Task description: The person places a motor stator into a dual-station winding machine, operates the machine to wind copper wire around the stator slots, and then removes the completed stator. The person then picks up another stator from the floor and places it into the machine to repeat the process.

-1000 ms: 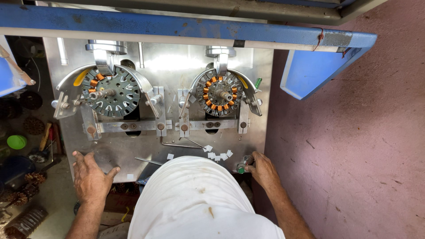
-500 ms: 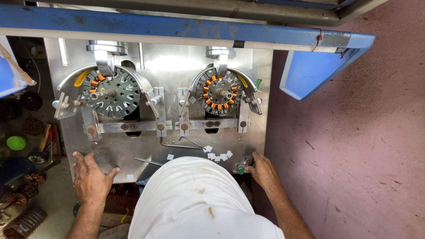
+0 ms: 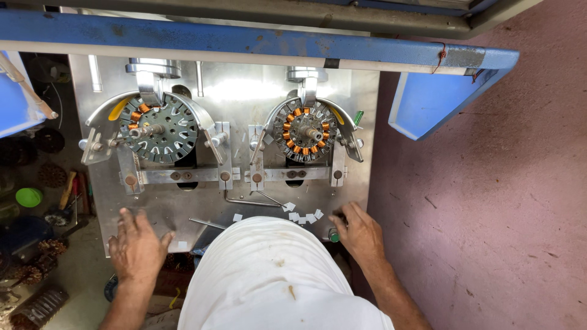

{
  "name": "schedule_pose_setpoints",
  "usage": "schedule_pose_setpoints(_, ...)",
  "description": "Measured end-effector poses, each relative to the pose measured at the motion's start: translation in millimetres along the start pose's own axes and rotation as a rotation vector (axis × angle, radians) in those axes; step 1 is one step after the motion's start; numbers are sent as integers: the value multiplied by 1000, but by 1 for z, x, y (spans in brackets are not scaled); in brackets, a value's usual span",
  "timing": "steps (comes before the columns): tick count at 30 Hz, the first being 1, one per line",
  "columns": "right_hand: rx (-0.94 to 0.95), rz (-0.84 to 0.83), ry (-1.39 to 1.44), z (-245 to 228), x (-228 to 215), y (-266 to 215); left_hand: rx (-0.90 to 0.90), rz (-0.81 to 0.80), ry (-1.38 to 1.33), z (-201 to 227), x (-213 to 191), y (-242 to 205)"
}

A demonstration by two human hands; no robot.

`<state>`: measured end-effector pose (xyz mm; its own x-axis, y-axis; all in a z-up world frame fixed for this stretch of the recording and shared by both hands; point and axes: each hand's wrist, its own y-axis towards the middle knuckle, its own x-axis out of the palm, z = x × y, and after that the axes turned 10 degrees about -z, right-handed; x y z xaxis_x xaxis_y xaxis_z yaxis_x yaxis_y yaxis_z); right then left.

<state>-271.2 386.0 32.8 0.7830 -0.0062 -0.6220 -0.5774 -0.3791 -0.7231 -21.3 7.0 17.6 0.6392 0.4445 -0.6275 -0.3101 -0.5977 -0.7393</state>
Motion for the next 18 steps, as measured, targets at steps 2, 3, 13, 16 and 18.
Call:
schedule_pose_setpoints(2, -150, 269, 70, -12, -16, 2, 58, -144, 190, 26, -22, -19)
schedule_pose_setpoints(3, -259, 436, 90, -17, -27, 8, 66, -188, 78, 41, -33, -28)
schedule_pose_setpoints(13, -529, 861, 21, -75, -111, 61, 857, 707, -504, 147, -137, -55)
schedule_pose_setpoints(16, -516, 833, 92, -73, -115, 65, 892, 746, -448, 163, -151, -48)
schedule_pose_setpoints(18, -503, 835, 82, -72, -116, 69, 875, 719, -406, 169, -156, -44)
